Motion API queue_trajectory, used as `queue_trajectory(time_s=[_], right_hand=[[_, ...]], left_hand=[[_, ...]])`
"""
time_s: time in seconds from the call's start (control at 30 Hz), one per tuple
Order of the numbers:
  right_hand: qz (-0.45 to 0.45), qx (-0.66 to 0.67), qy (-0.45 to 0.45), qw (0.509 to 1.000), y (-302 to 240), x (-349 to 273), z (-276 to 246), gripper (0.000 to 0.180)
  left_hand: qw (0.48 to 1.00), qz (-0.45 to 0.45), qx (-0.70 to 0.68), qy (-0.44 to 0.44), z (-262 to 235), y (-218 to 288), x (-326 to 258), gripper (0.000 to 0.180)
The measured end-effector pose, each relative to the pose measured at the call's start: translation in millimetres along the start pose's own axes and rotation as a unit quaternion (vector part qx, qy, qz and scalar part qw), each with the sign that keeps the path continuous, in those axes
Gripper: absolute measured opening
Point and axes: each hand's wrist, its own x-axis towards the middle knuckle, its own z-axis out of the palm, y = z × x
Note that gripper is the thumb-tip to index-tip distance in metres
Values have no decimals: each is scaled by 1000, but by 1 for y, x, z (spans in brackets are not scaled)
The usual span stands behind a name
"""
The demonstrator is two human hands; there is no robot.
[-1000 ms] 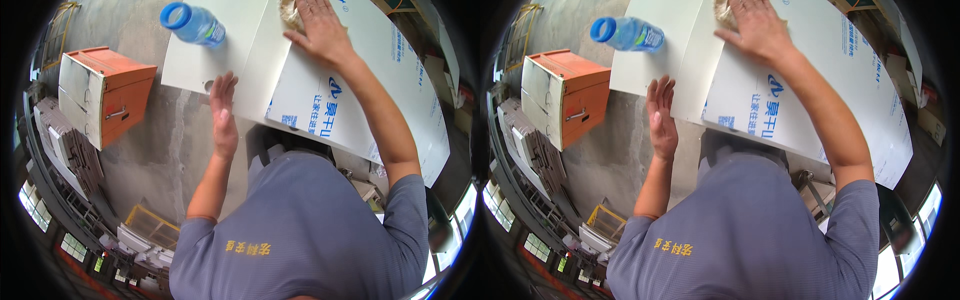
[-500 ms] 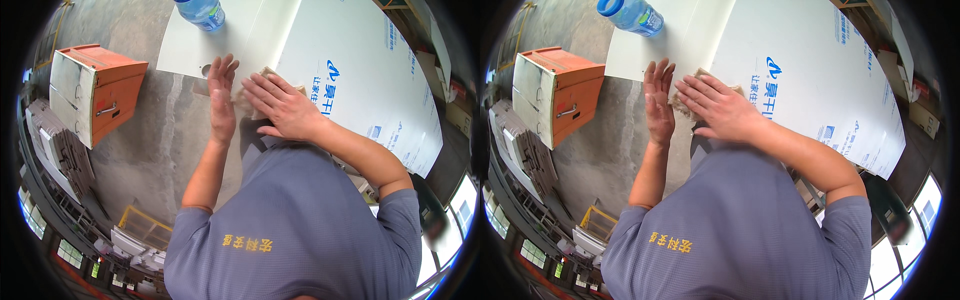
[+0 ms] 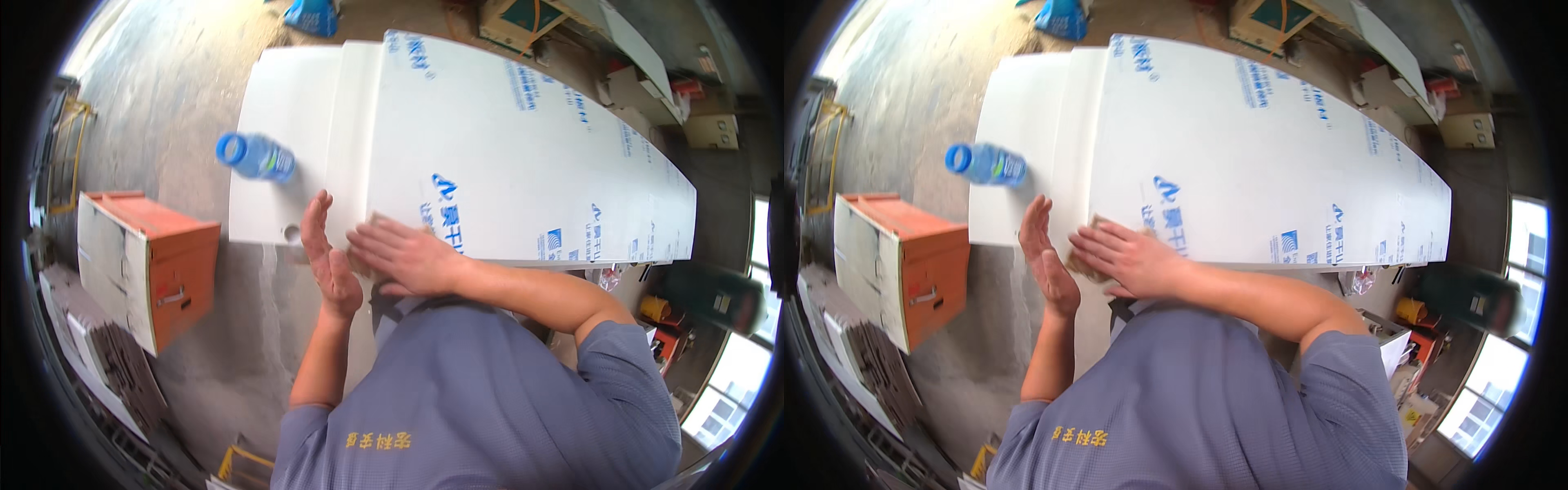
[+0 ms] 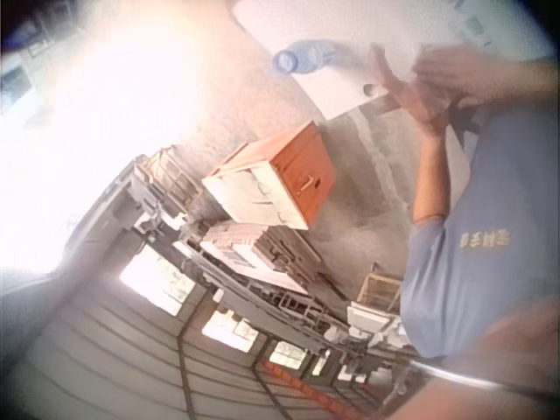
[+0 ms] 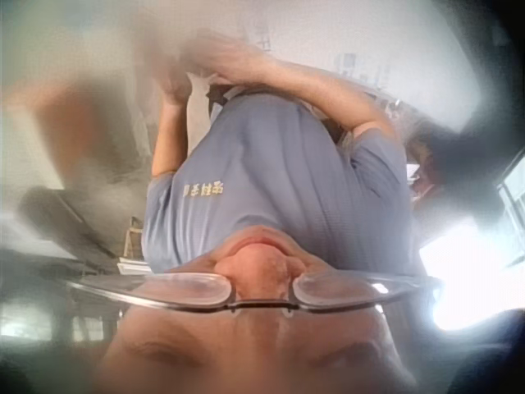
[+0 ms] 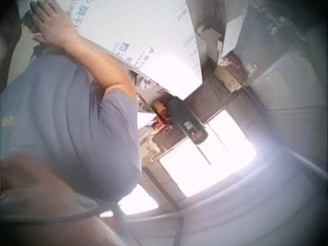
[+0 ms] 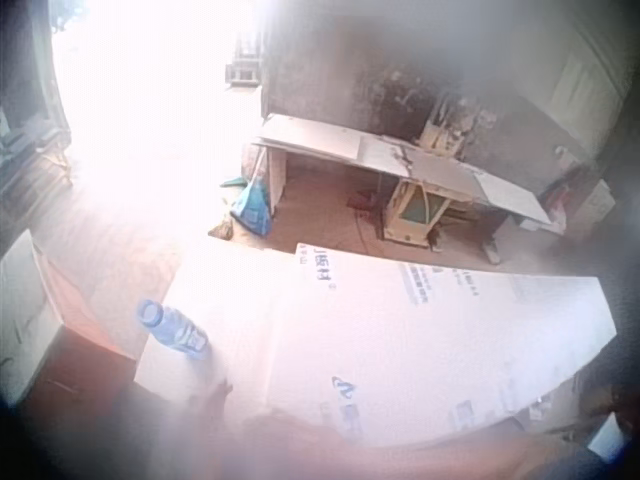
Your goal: The person wipes down large white furniture panels using a cloth and liquid from a blue plastic bottle before moving them to a stack.
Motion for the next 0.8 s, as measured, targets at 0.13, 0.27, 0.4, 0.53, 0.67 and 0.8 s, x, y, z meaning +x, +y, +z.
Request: queue_trajectory(time_s=[0.13, 0.27, 0.4, 0.53, 0.67, 0.8], right_hand=[[49, -31, -93, 994, 30, -141, -14, 81], [150, -61, -138, 977, 58, -247, -26, 85], [202, -59, 5, 978, 100, -96, -47, 84], [262, -111, 223, 932, 231, 89, -68, 84], [373, -40, 212, 902, 282, 151, -84, 96], [360, -24, 188, 914, 297, 52, -90, 94]], left_hand=[[996, -12, 19, -83, 21, -8, 10, 65], [974, -56, 145, -166, 36, -5, 9, 74], [940, -44, 275, -196, 40, -5, 9, 80], [915, -46, 329, -230, 60, 11, 16, 80], [899, -28, 374, -226, 67, 0, 10, 80], [898, -42, 406, -163, 87, 6, -4, 68]])
